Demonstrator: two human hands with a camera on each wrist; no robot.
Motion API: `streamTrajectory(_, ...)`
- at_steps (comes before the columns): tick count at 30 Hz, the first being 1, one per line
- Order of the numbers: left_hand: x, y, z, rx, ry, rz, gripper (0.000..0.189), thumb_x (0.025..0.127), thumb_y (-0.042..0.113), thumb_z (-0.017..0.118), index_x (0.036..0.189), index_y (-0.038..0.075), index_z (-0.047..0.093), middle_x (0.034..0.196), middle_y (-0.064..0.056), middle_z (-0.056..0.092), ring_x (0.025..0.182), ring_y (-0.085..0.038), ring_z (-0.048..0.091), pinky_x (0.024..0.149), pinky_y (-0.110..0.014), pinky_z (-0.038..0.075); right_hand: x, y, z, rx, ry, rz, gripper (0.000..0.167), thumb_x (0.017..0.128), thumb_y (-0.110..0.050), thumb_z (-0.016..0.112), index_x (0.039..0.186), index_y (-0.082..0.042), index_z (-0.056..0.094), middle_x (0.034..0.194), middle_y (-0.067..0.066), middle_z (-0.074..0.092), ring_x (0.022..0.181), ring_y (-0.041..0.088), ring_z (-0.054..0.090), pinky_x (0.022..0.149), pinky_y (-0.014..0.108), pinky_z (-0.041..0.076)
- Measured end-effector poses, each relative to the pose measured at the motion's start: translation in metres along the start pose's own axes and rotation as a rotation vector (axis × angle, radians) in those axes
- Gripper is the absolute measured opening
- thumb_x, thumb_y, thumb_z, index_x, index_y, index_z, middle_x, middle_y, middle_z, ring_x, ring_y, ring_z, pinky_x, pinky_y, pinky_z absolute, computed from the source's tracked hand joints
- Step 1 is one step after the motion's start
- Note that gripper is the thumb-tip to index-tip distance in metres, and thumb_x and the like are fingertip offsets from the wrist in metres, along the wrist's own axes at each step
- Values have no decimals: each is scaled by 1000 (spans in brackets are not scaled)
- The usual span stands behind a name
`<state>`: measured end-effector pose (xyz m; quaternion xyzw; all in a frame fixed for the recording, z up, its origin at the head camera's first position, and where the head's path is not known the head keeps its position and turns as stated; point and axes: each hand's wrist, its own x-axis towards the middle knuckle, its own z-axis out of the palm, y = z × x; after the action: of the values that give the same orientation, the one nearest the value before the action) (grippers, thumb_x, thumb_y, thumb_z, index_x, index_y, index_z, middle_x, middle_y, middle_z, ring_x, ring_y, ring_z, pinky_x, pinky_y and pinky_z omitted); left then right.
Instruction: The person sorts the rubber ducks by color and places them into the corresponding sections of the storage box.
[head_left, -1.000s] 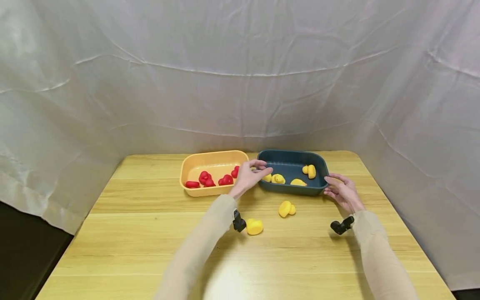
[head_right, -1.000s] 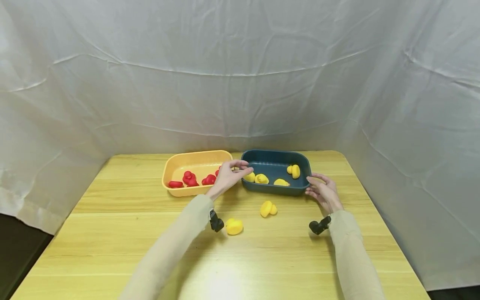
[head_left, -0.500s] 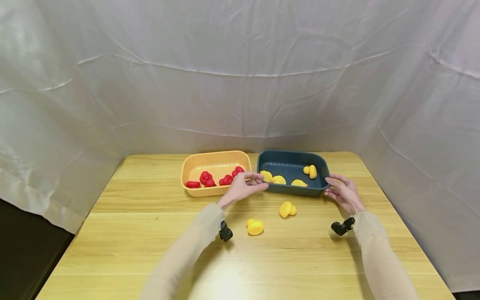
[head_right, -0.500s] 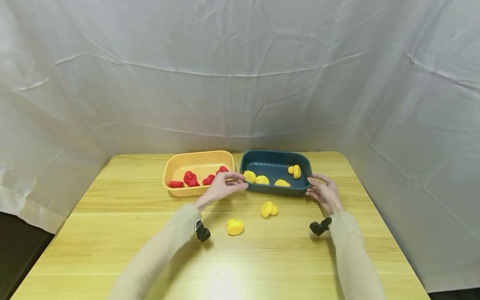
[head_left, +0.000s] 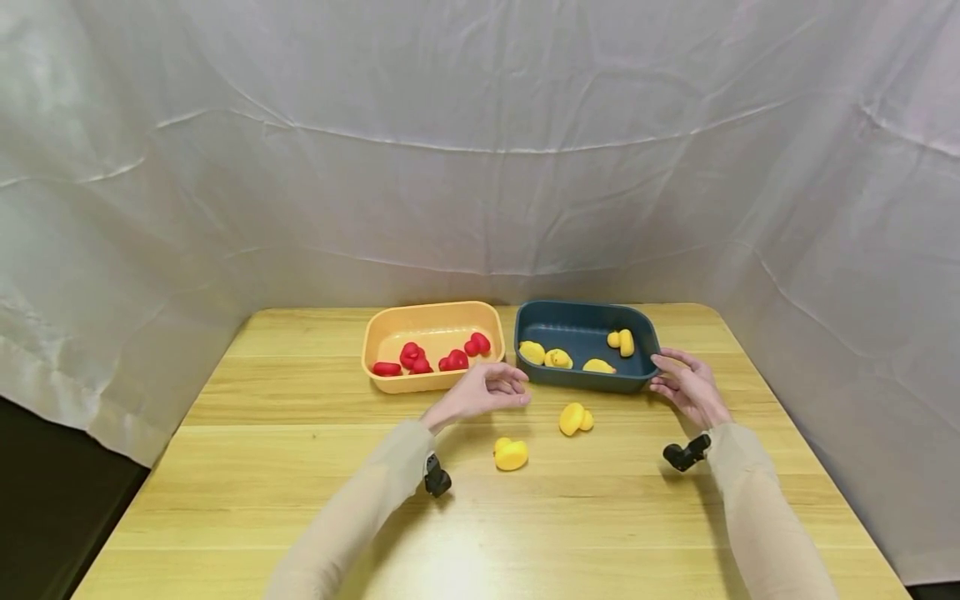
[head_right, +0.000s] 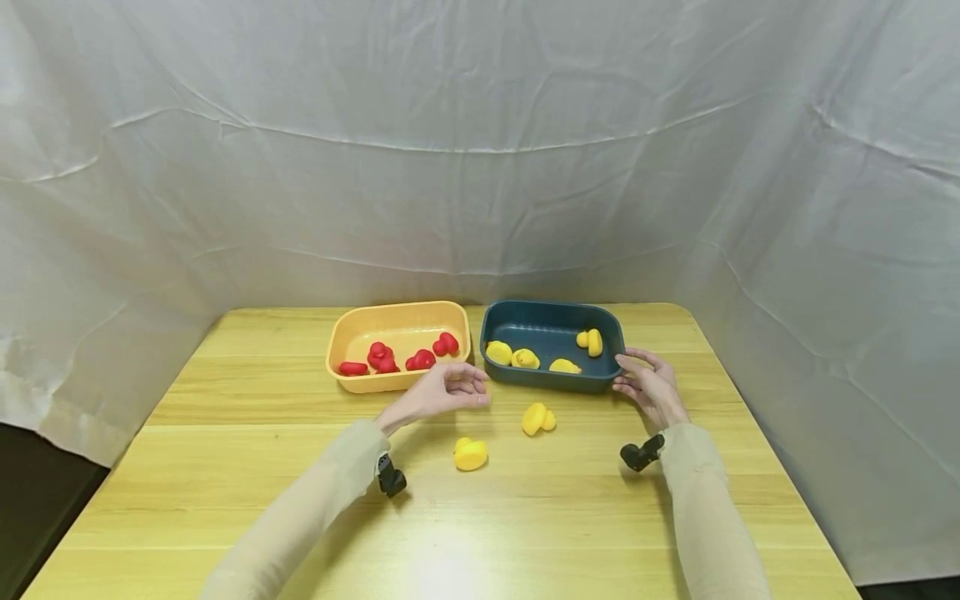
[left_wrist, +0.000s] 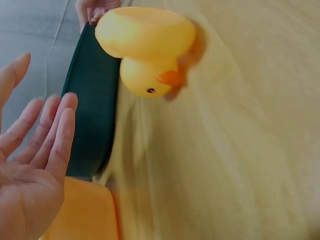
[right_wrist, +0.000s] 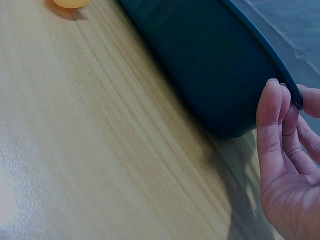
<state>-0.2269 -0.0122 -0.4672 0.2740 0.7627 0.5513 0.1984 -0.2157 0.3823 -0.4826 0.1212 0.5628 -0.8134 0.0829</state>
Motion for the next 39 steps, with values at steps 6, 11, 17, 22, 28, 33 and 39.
streamTrajectory(6,-7,-8,-2,-40,-142,-27,50,90,8,76,133,-7,56,119,-22,68,102,-16,70,96,-29,60,0,-1,0,6,-2,6,30,98,-12,65,126,-12,52,84,0,70,66,11,68,67,24,63)
streamTrajectory(11,-12,-14,-4,-41,-253,-52,53,88,5,77,134,-8,55,124,-26,66,108,-22,70,99,-30,59,-1,-2,1,6,1,9,31,98,-12,65,126,-12,52,86,0,70,67,11,67,67,24,63)
streamTrajectory(17,-14,-22,-4,-31,-348,-76,53,86,4,78,132,-6,55,125,-22,67,111,-24,69,99,-30,58,-1,-1,0,4,5,13,30,98,-12,65,125,-12,52,85,0,69,66,11,67,68,24,63)
streamTrajectory(22,-16,-21,-4,-18,-409,-88,52,84,1,79,130,-6,57,124,-21,67,107,-15,68,100,-28,57,-1,-1,0,0,2,11,30,98,-12,65,126,-12,52,86,0,68,67,11,67,68,24,63)
streamTrajectory(28,-16,-19,-4,13,-438,-87,50,82,-1,80,127,-4,60,123,-16,68,105,-9,66,100,-25,55,-2,-2,1,6,3,12,32,98,-13,65,127,-11,51,86,0,68,67,11,67,68,24,63)
streamTrajectory(33,-16,-18,-4,35,-440,-102,47,81,-2,81,124,-2,63,123,-15,69,106,-9,66,101,-24,55,-1,-2,1,6,1,9,32,99,-12,64,127,-11,50,86,0,69,66,12,68,67,24,63)
streamTrajectory(39,-16,-18,-4,85,-438,-132,42,81,2,83,120,3,68,121,-9,72,104,-6,66,99,-20,54,-1,-2,2,10,-1,11,28,99,-12,64,124,-11,52,87,-1,69,66,12,67,67,25,63)
